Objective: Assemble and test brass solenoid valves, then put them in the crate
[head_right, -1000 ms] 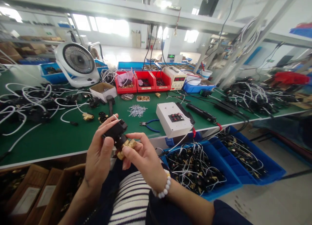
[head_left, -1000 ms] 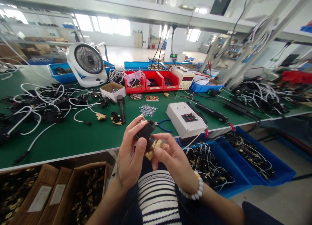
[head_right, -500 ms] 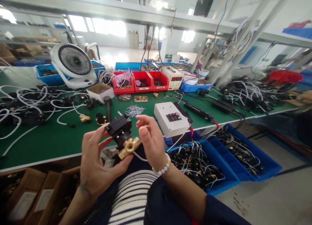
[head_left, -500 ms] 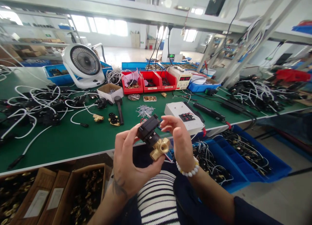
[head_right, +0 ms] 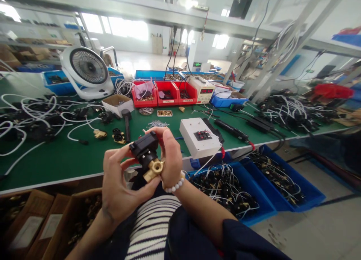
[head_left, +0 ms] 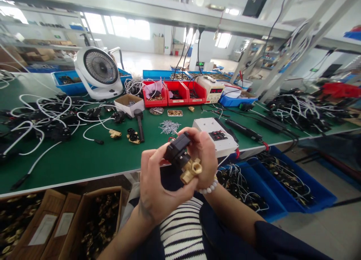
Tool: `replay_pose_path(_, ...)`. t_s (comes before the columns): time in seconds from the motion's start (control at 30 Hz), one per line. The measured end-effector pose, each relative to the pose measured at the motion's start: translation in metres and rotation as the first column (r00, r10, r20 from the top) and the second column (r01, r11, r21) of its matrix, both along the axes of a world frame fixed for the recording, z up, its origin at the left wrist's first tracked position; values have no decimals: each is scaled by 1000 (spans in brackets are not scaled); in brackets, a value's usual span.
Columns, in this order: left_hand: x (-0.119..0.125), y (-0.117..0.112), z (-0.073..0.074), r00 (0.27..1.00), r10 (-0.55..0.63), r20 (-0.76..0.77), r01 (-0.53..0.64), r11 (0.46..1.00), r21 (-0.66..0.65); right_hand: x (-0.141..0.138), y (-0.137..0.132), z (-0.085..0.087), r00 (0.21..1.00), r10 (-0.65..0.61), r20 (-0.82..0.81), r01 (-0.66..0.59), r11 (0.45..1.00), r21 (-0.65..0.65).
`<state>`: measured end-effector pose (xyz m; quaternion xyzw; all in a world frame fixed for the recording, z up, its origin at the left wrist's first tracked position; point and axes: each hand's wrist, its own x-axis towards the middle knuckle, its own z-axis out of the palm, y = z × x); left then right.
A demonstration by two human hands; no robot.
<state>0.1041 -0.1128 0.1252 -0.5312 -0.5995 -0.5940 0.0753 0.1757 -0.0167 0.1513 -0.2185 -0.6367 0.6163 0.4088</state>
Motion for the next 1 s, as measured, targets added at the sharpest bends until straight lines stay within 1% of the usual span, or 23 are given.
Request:
replay_pose_path(0.07,-15,9,-15,984,-43,172,53,997,-58,-8,22,-10,996,-77,-36,80,993,86)
replay_pose_path(0.1,-25,14,-24,959,-44,281,69,994,-82,-11,36,-15,992,-129,-14,130,981,141)
replay_pose_path(0.17,-46,25,-46,877,-15,480,87,988,-127,-17,70,-24,958,-273,86,248,942,228)
replay_pose_path(0.2,-57,30,-57,851,3,526,84,986,-142,-20,87,-27,920,-354,170,299,912,282)
replay_pose_path(0.23,-66,34,-67,833,20,553,78,985,-154,-23,103,-30,867,-410,284,305,886,348)
replay_pose_path(0.27,-74,38,-76,822,36,568,69,984,-163,-27,116,-33,809,-438,393,277,873,402)
replay_pose_path(0.33,-84,43,-91,815,57,576,57,982,-178,-37,137,-41,703,-434,563,181,875,449)
replay_pose_path(0.43,-88,47,-101,820,41,571,85,978,-192,-57,151,-57,590,-373,716,79,909,408)
replay_pose_path(0.53,-85,48,-103,833,-4,553,131,973,-191,-77,156,-71,458,-332,824,31,933,358)
replay_pose_path(0.6,-84,48,-102,838,-20,545,146,971,-188,-87,157,-77,406,-310,860,16,943,332)
replay_pose_path(0.63,-84,48,-102,840,-25,543,150,971,-187,-90,157,-78,396,-298,869,10,947,320)
replay_pose_path(0.7,-85,47,-102,841,-36,540,160,970,-184,-95,158,-80,405,-272,873,1,955,297)
replay_pose_path(0.73,-86,47,-102,841,-42,540,166,969,-183,-96,158,-80,423,-259,868,0,958,286)
replay_pose_path(0.8,-87,47,-102,840,-52,540,176,968,-180,-96,157,-81,482,-239,843,9,963,268)
replay_pose_path(0.9,-87,47,-105,839,-56,542,180,967,-179,-91,150,-78,624,-179,761,12,976,219)
replay_pose_path(1.0,-84,46,-106,840,-34,541,154,972,-178,-79,134,-68,776,-46,629,-45,991,128)
